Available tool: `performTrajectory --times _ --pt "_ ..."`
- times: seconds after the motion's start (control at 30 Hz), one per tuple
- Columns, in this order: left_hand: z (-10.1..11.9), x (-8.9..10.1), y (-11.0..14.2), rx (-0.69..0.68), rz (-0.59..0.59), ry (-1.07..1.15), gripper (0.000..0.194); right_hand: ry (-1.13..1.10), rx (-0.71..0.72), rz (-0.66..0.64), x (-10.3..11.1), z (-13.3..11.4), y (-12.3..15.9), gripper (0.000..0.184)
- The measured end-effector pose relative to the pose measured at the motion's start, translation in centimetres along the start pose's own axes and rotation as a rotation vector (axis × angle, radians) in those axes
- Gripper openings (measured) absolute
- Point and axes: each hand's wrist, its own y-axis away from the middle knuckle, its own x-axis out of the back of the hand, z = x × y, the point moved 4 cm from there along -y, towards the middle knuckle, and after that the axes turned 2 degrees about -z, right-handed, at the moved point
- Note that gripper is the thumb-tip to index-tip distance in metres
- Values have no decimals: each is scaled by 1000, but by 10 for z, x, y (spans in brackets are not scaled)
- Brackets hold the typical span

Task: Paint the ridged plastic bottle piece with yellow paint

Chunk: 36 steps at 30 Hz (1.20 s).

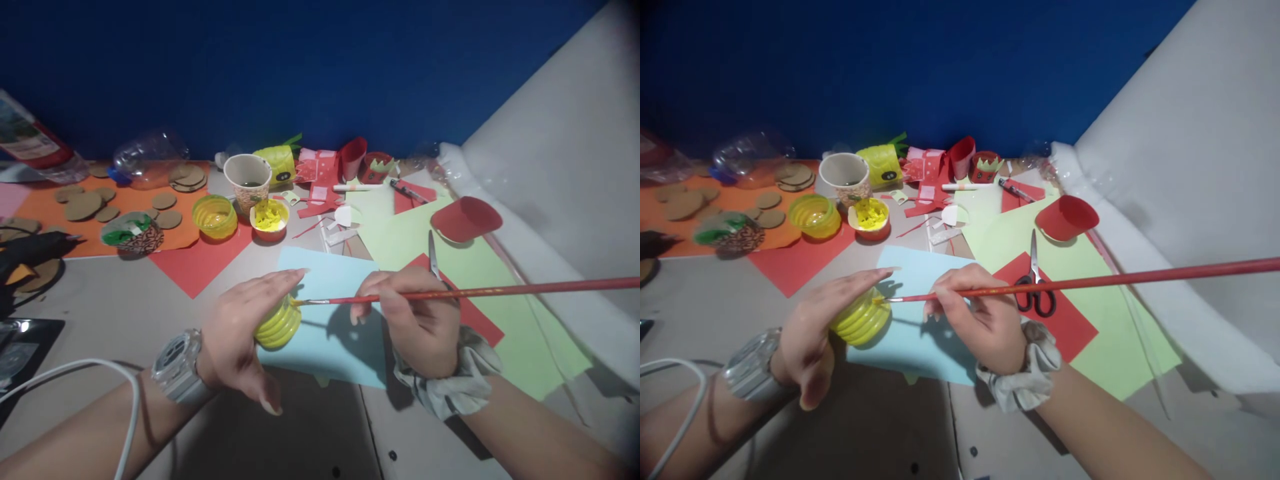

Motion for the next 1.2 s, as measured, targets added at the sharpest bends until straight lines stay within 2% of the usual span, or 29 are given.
performTrajectory --times 0.1,0.23,0.47,0.67,0.8,0.93,1.03,1.13,1.2 --pt "1 0 0 -7 -18 -5 125 -100 34 -41 -4 -4 -3 18" --pt "1 -1 -1 -5 -29 -3 125 -89 1 -104 -8 -1 0 15" --pt "1 -1 -2 -1 -38 12 123 128 -67 -17 4 9 6 15" --pt "0 -1 -1 -9 -20 20 121 -85 -24 -10 -2 0 1 16" --pt "0 -2 0 -11 -25 27 121 -123 -75 -68 -8 1 1 14" --pt "-1 -2 0 -15 -16 27 119 -67 -148 -36 -4 6 3 15" --pt "-2 -3 1 -23 6 27 119 -139 -135 -25 -2 4 2 17" --pt "-2 -3 1 -23 -7 31 120 -230 -118 -86 -8 0 2 18" --pt "-2 -3 1 -23 -17 33 120 -211 -102 -153 -12 -3 3 18"
